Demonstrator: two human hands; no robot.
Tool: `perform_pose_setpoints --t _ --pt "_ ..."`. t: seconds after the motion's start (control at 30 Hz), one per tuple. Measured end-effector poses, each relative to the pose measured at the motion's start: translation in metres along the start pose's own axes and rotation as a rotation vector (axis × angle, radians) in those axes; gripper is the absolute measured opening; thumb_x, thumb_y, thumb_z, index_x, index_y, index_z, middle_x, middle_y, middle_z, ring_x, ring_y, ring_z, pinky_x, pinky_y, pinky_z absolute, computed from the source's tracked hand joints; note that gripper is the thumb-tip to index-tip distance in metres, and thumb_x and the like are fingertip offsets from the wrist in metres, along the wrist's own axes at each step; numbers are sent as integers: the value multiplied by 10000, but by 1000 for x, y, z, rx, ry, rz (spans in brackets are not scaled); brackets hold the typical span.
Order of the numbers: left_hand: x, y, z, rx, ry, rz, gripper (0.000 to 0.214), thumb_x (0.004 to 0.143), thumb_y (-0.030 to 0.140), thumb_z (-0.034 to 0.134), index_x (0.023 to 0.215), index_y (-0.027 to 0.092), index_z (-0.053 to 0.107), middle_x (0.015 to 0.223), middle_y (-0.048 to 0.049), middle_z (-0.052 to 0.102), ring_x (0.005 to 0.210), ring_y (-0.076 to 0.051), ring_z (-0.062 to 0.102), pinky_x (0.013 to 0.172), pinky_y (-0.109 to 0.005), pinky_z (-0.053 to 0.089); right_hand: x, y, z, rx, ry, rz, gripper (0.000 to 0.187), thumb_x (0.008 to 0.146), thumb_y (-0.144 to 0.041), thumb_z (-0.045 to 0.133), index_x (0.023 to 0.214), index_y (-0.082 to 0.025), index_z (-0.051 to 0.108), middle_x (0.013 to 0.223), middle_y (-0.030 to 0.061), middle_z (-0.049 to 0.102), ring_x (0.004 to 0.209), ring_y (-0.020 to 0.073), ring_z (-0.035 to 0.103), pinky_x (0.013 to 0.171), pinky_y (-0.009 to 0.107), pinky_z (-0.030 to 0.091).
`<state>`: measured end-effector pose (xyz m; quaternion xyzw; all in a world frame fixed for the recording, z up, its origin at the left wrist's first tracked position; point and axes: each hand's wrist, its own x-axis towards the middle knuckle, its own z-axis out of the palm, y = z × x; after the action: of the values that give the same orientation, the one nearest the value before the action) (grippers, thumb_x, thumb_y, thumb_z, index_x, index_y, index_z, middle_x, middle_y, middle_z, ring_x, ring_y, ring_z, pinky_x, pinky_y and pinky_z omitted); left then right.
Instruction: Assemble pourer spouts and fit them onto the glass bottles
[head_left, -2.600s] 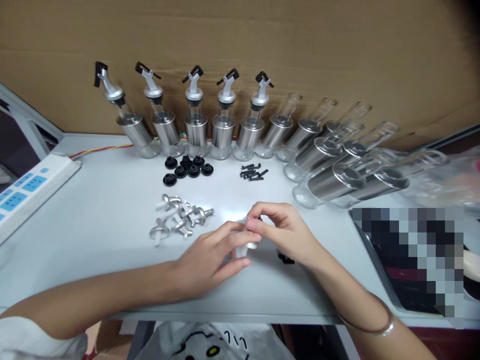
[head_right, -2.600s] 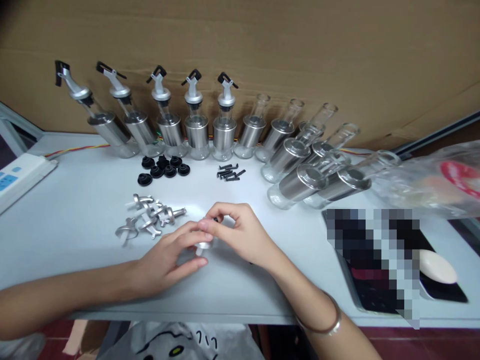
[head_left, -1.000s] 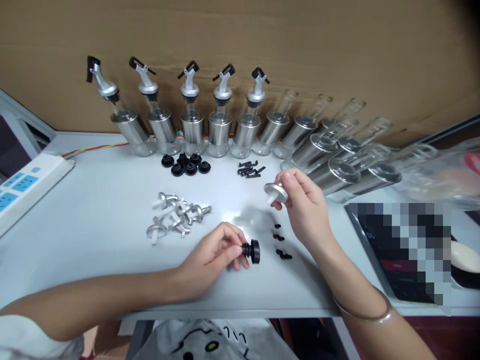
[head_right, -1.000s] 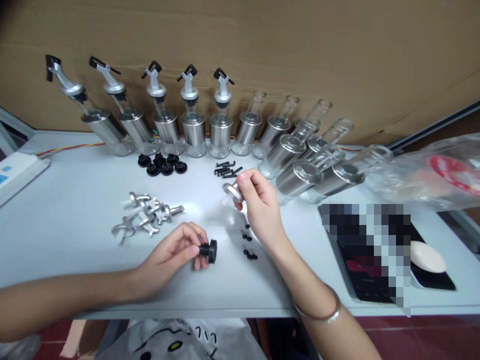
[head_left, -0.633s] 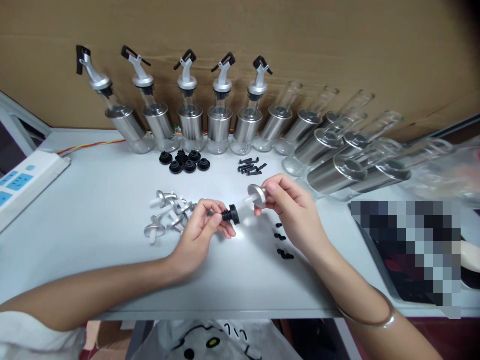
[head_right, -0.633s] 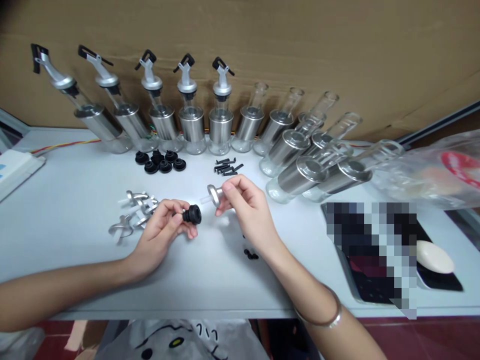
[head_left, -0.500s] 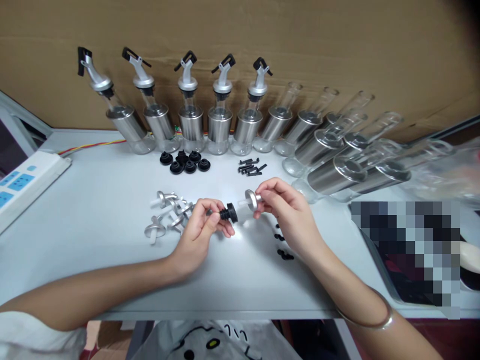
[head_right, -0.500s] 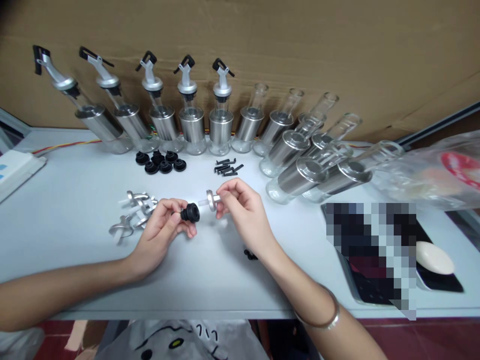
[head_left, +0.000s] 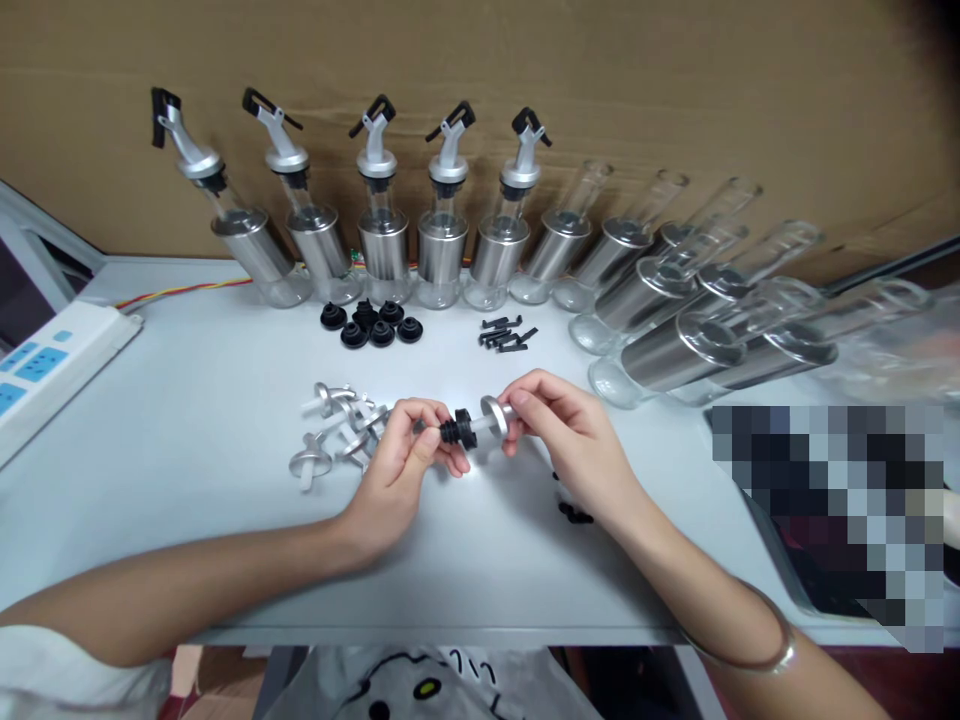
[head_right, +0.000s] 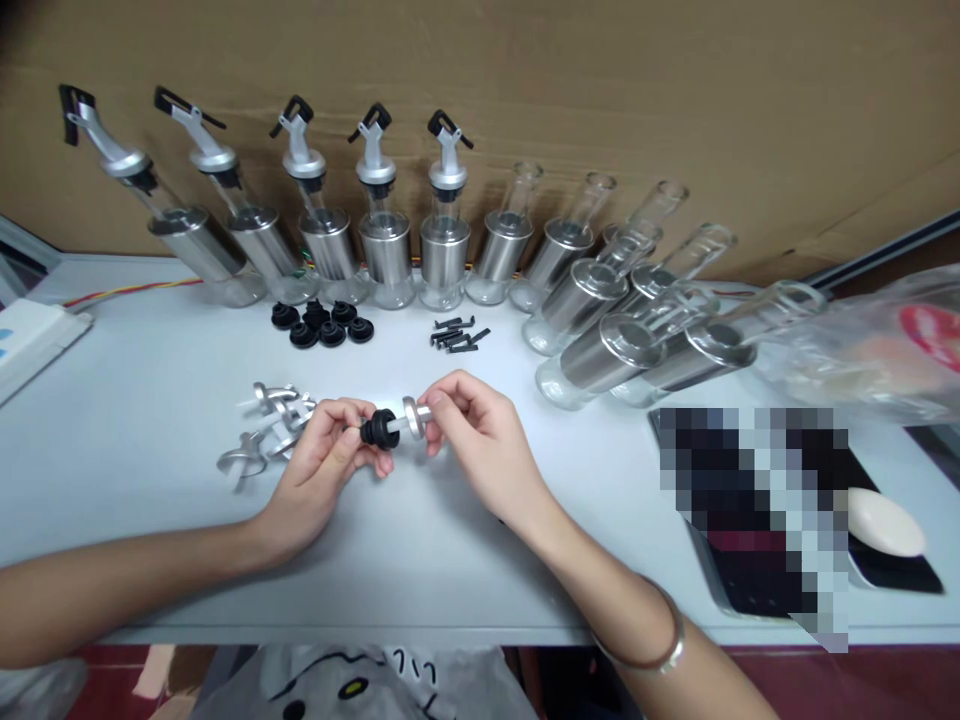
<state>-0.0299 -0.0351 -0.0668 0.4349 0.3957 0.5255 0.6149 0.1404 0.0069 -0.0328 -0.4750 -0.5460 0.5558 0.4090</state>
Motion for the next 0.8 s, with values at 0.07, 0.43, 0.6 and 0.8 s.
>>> perform_pose_setpoints --t 0.07,0.43,0.6,0.8 --pt "-1 1 1 12 0 11 259 915 416 572 864 197 444 953 22 497 664 -74 642 662 -249 526 -2 0 1 -19 -10 -15 198 831 -341 558 723 -176 570 557 -38 578 492 95 558 544 248 456" --pt "-3 2 1 58 -3 62 245 930 412 540 874 203 425 971 8 475 667 -92 628 676 -284 525 -3 -2 0 -52 -67 -47 203 839 -360 593 741 -183 574 573 -27 607 504 105 591 554 255 499" --pt "-4 1 0 58 1 73 229 941 401 524 886 208 413 988 11 464 674 -84 633 680 -273 527 -3 -3 -2 7 -120 -38 253 837 -406 624 741 -177 573 581 -18 627 507 112 609 566 262 510" --pt "-6 0 0 55 -11 57 246 946 434 502 906 212 405 1025 8 481 662 -76 639 658 -265 529 -3 -4 -6 -26 -170 -92 296 835 -462 647 777 -177 597 614 -5 651 534 124 622 574 266 495"
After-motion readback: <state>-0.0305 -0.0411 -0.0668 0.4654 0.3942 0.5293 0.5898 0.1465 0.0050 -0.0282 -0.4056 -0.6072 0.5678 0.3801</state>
